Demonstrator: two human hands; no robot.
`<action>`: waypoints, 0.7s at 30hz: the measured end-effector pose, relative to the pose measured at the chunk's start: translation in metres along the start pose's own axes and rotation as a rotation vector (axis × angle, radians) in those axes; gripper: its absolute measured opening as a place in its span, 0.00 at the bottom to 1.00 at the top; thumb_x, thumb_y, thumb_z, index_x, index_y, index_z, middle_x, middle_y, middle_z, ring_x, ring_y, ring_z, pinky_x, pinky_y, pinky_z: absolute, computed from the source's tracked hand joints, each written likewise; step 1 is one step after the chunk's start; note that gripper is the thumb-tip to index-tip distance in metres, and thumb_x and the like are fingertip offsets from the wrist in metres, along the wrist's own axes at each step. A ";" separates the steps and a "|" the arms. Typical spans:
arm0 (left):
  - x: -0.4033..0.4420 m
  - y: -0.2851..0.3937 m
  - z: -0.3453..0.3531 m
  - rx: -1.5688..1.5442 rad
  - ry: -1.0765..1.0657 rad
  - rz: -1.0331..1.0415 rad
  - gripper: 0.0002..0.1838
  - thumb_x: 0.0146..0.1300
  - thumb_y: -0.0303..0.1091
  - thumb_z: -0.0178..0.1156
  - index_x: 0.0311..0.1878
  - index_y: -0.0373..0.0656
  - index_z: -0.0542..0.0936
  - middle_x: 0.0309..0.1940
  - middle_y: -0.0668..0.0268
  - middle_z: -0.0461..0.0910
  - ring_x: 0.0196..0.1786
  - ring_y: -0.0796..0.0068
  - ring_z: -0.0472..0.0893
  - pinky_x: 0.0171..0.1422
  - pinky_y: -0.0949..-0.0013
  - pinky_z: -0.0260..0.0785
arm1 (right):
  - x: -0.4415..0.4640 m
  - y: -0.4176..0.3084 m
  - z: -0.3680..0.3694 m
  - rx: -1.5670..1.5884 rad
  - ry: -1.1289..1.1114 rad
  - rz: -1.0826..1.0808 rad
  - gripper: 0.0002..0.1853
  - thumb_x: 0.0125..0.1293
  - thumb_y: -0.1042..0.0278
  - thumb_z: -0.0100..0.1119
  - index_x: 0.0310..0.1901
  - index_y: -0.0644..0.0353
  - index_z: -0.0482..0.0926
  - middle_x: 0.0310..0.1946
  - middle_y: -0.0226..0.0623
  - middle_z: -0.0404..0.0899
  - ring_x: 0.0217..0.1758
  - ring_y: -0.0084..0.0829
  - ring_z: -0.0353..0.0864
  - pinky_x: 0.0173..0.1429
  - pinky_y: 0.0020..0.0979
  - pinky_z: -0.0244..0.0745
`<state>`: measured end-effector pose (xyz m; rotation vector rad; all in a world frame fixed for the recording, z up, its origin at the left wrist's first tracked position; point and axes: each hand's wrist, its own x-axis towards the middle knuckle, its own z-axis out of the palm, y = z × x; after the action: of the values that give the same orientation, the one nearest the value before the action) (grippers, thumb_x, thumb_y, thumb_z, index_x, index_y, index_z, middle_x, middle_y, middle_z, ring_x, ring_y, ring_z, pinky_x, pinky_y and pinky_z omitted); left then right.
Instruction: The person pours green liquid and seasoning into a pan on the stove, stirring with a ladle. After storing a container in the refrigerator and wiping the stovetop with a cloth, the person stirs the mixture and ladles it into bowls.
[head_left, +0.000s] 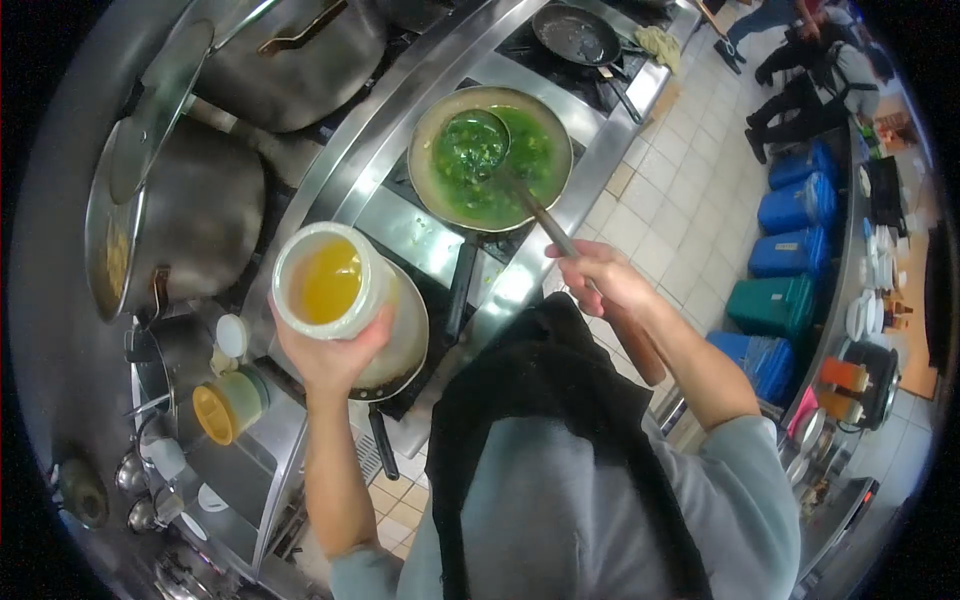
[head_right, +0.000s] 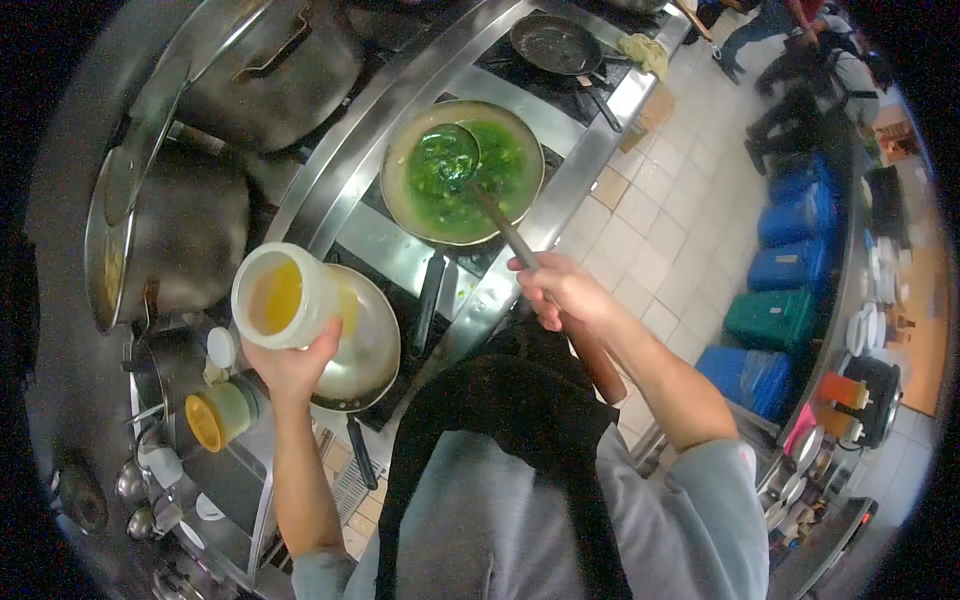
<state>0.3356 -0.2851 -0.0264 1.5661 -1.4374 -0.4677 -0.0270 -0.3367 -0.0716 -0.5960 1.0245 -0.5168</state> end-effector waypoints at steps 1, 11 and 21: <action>0.008 0.002 0.003 -0.013 -0.005 0.032 0.47 0.38 0.36 0.85 0.64 0.35 0.72 0.56 0.58 0.80 0.57 0.66 0.82 0.64 0.63 0.73 | -0.007 -0.002 -0.002 -0.128 0.058 -0.015 0.27 0.70 0.67 0.58 0.67 0.70 0.69 0.23 0.25 0.71 0.14 0.19 0.66 0.19 0.24 0.65; 0.055 0.010 0.026 0.051 -0.044 0.169 0.44 0.42 0.36 0.84 0.62 0.35 0.73 0.55 0.55 0.81 0.56 0.64 0.83 0.64 0.61 0.73 | -0.068 -0.013 0.002 -0.915 0.435 -0.346 0.27 0.71 0.65 0.61 0.68 0.64 0.71 0.41 0.42 0.78 0.45 0.33 0.73 0.50 0.34 0.67; 0.084 0.020 0.058 0.093 -0.111 0.171 0.44 0.43 0.36 0.82 0.63 0.34 0.71 0.55 0.53 0.81 0.57 0.60 0.83 0.62 0.59 0.74 | -0.102 -0.036 0.030 0.152 0.197 0.043 0.21 0.67 0.73 0.52 0.60 0.70 0.74 0.20 0.25 0.67 0.09 0.16 0.59 0.10 0.23 0.50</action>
<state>0.2991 -0.3819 -0.0131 1.4938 -1.6832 -0.3961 -0.0483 -0.2903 0.0283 -0.3922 1.1703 -0.6185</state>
